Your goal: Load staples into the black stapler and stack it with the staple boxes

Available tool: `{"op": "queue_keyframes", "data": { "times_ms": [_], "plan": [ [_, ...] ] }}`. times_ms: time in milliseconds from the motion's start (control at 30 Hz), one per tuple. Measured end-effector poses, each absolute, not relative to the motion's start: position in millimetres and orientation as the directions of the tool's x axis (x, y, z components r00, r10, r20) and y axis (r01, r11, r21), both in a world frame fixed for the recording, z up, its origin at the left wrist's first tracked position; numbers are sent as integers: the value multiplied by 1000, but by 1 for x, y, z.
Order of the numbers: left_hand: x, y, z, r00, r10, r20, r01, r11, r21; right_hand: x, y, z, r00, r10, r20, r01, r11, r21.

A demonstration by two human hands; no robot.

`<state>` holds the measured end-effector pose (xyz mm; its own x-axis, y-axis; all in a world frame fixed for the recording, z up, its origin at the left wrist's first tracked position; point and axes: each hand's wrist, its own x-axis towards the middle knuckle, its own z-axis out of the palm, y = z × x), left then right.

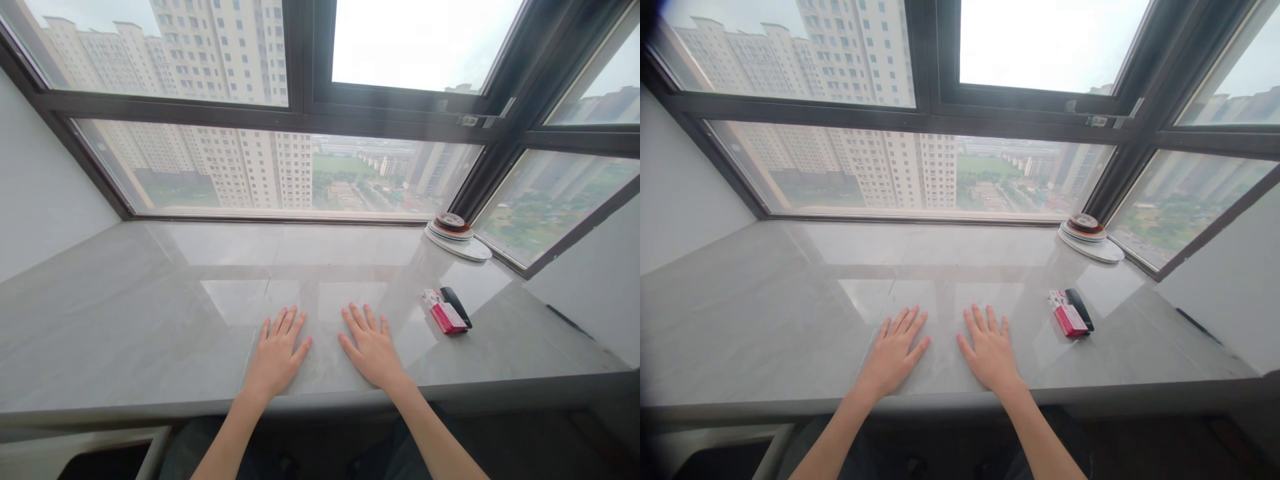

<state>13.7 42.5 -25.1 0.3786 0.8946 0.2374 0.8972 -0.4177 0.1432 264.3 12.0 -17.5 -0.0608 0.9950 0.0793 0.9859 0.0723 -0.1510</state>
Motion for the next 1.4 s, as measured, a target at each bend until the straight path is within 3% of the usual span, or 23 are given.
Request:
{"op": "queue_keyframes", "data": {
  "times_ms": [300,1400],
  "plan": [
    [12,43,-23,381,894,238,891,-423,164,264,11,-19,-29,993,119,989,46,-141],
    [9,39,-18,385,894,227,884,-428,186,268,10,-12,-21,998,58,981,32,-193]
  ]
}}
